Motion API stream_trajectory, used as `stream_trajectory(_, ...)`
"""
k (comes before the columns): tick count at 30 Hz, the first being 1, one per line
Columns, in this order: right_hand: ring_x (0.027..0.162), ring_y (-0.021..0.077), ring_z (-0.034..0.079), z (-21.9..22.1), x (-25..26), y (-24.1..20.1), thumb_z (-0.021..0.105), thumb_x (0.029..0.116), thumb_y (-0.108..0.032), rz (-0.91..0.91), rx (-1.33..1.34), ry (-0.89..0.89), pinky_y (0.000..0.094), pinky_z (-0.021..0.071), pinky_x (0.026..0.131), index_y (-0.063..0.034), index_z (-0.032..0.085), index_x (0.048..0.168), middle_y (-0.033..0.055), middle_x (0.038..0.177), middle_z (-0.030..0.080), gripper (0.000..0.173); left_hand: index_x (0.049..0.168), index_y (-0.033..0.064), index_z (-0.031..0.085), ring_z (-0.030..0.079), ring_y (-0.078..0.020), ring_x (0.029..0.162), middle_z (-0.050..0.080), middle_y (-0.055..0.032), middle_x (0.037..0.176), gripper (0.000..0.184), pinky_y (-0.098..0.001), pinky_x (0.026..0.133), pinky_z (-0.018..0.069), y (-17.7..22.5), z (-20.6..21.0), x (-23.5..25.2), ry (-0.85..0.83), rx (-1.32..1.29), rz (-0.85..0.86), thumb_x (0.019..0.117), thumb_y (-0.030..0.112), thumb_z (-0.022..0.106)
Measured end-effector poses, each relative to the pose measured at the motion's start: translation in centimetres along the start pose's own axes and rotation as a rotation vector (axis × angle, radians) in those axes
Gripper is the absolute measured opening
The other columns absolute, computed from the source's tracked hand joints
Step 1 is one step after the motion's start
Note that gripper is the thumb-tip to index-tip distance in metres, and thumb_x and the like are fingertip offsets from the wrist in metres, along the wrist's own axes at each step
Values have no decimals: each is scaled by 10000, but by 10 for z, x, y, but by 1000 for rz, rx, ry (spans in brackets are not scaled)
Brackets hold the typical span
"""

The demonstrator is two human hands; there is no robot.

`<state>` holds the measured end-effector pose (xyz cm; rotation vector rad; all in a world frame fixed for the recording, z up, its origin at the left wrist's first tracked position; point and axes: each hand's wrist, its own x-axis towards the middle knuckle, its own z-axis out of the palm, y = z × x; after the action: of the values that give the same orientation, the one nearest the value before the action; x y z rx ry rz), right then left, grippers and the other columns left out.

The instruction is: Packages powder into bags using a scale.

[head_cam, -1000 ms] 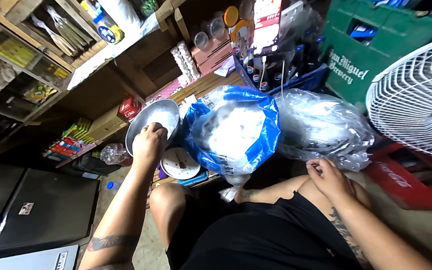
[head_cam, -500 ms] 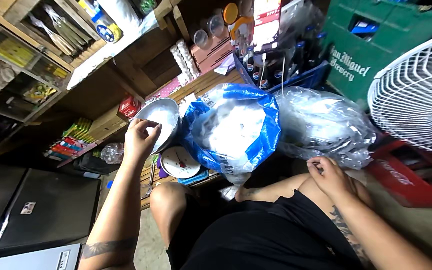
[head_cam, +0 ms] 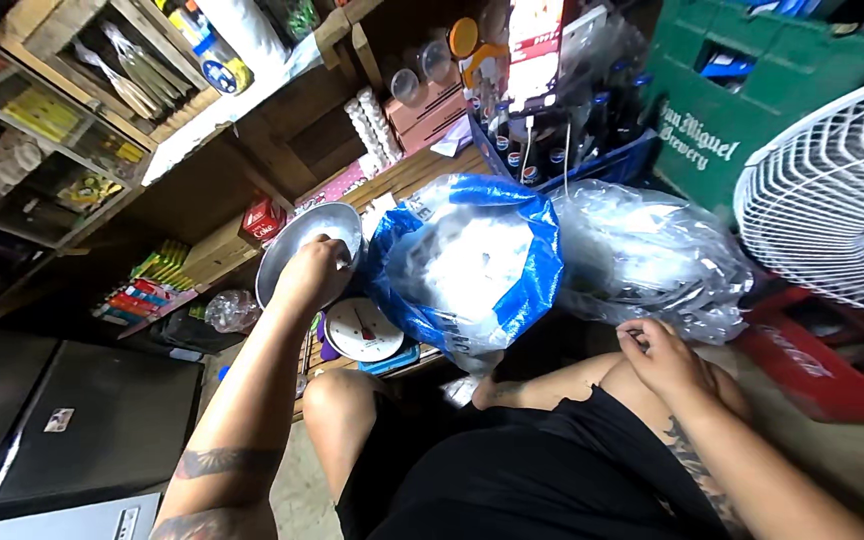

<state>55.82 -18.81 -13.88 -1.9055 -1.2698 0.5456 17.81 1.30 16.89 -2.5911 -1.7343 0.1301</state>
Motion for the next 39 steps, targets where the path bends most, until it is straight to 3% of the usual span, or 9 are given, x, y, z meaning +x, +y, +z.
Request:
stream_trajectory(4, 1061, 412, 647, -1, 0, 0, 507, 1039, -177, 25, -4, -12, 550, 499, 942, 38, 647, 1197, 296, 1249, 621, 302, 982, -10, 706, 661, -380, 982, 673, -213, 1049, 110, -583, 865, 525, -7, -12, 3, 8, -48, 60, 889, 40, 740)
stream_trajectory(11, 1040, 423, 655, 3, 1, 4, 518, 1037, -179, 5, 1, -11, 568, 506, 925, 39, 649, 1195, 300, 1247, 624, 299, 1022, -17, 690, 644, -333, 923, 671, -193, 996, 106, -550, 833, 511, -7, -37, -7, 74, -140, 33, 921, 14, 685)
stream_trajectory(17, 1026, 401, 659, 1, 1, 3, 513, 1041, -186, 11, -13, -8, 556, 509, 914, 30, 651, 1184, 286, 1232, 634, 294, 1247, 53, 673, 625, -412, 1126, 617, -230, 1282, 394, -613, 947, 499, -8, -17, 0, 73, -88, -2, 949, 299, 750)
stream_trajectory(19, 1033, 401, 659, 0, 1, 1, 509, 1038, -188, 16, -19, -14, 559, 508, 921, 26, 651, 1189, 281, 1228, 637, 298, 1193, 67, 706, 615, -433, 1148, 619, -227, 1276, 332, -634, 945, 500, -8, -10, 2, 27, -22, -5, 911, 227, 781)
stream_trajectory(22, 1066, 418, 654, -2, 0, -3, 507, 1046, -171, 24, -14, -33, 565, 504, 944, 48, 643, 1208, 296, 1238, 631, 304, 1052, 38, 734, 678, -371, 1002, 687, -189, 1132, 142, -587, 864, 540, -9, -14, 2, 27, 8, 44, 919, 67, 691)
stream_trajectory(29, 1067, 412, 655, -1, 1, -1, 509, 1050, -187, 32, -10, -33, 559, 501, 947, 36, 645, 1210, 287, 1241, 635, 307, 1032, -11, 699, 670, -335, 963, 676, -204, 1109, 117, -539, 857, 538, -15, -43, -15, 297, -94, 58, 945, 28, 632)
stream_trajectory(33, 1060, 403, 660, 0, 0, 1, 508, 1050, -174, 26, -8, -31, 559, 505, 942, 32, 643, 1209, 288, 1248, 630, 293, 1248, 26, 642, 667, -361, 970, 636, -216, 1213, 367, -563, 839, 542, -15, -33, -20, 198, -126, 15, 997, 292, 675)
stream_trajectory(36, 1054, 413, 659, -1, 0, 0, 505, 1051, -181, 25, -10, -29, 559, 506, 937, 36, 641, 1210, 289, 1239, 633, 302, 1407, 77, 549, 643, -456, 1074, 593, -255, 1309, 695, -654, 856, 519, 1, -11, -25, 108, -21, -107, 904, 513, 751)
stream_trajectory(39, 1049, 415, 660, 0, 0, -1, 503, 1050, -185, 23, -13, -29, 560, 503, 936, 43, 642, 1206, 296, 1238, 632, 310, 1350, 33, 566, 645, -499, 1060, 620, -281, 1232, 609, -641, 813, 533, 6, 19, -24, 183, 96, -108, 932, 439, 741)
